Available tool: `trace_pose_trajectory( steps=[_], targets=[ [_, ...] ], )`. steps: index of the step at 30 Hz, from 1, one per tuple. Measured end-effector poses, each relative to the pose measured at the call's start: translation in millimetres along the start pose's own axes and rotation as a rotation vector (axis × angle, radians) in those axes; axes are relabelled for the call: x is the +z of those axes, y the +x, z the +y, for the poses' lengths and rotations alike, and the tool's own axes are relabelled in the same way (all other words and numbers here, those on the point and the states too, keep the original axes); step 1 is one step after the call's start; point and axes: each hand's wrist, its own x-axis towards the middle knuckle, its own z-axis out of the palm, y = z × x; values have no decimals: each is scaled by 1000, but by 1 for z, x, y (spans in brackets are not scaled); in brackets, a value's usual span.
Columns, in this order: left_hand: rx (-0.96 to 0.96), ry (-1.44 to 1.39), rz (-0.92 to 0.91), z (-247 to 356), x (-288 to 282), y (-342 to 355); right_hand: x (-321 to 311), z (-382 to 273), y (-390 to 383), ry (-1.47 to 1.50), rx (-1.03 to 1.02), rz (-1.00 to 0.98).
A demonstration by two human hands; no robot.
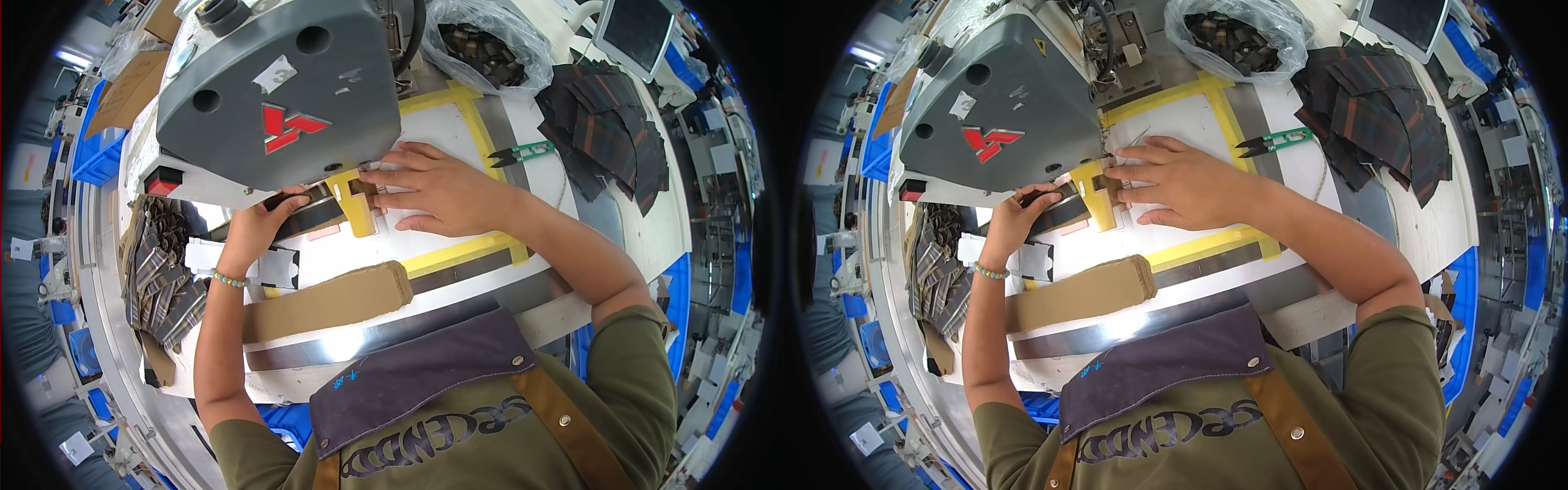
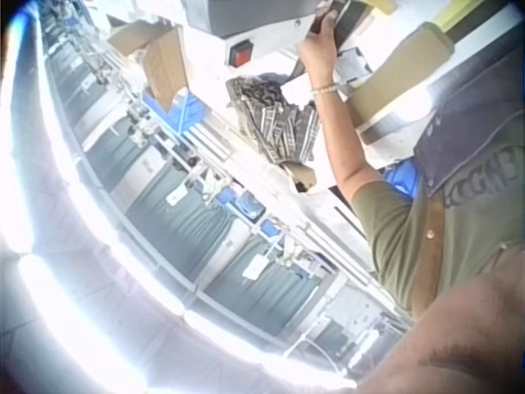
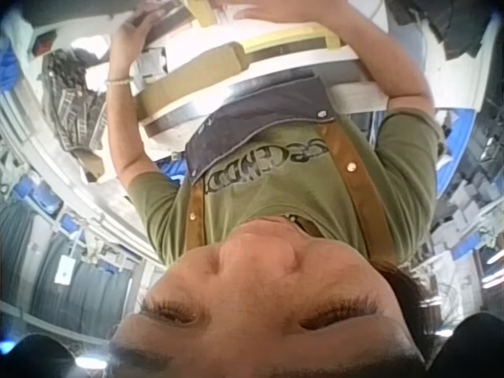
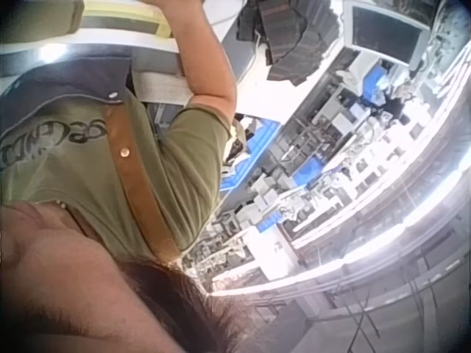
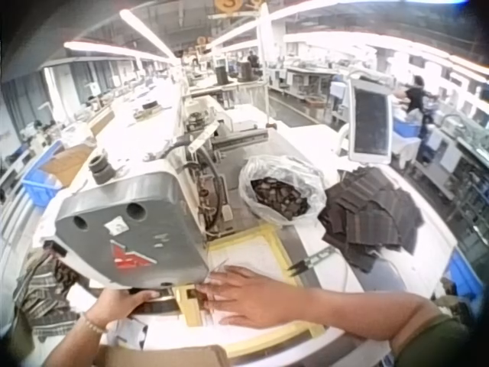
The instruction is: Sewing fabric straps onto a base material using an industrial sewing machine.
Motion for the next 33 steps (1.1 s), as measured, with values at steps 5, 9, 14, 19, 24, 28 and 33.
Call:
trace_pose_trajectory(
  steps=[5, 9, 14, 19, 24, 28, 33],
  targets=[
    [297, 396, 162, 8, 10, -11, 1, 1, -1, -2, 18, -17],
    [762, 758, 278, 11, 8, -20, 1, -1, -1, -20, 38, -29],
    [67, 152, 102, 1, 2, -20, 1, -2, -3, -24, 50, -32],
    [45, -21, 55, -18, -16, -8, 5, -2, -1, -23, 39, -10],
    [1, 81, 48, 13, -20, 3, 3, -4, -1, -48, 30, 56],
    [-39, 212, 11, 8, -3, 4, 4, 4, -7, 93, 54, 172],
    [-65, -41, 104, 1, 13, -3, -4, 3, -6, 88, 45, 179]
  ],
)
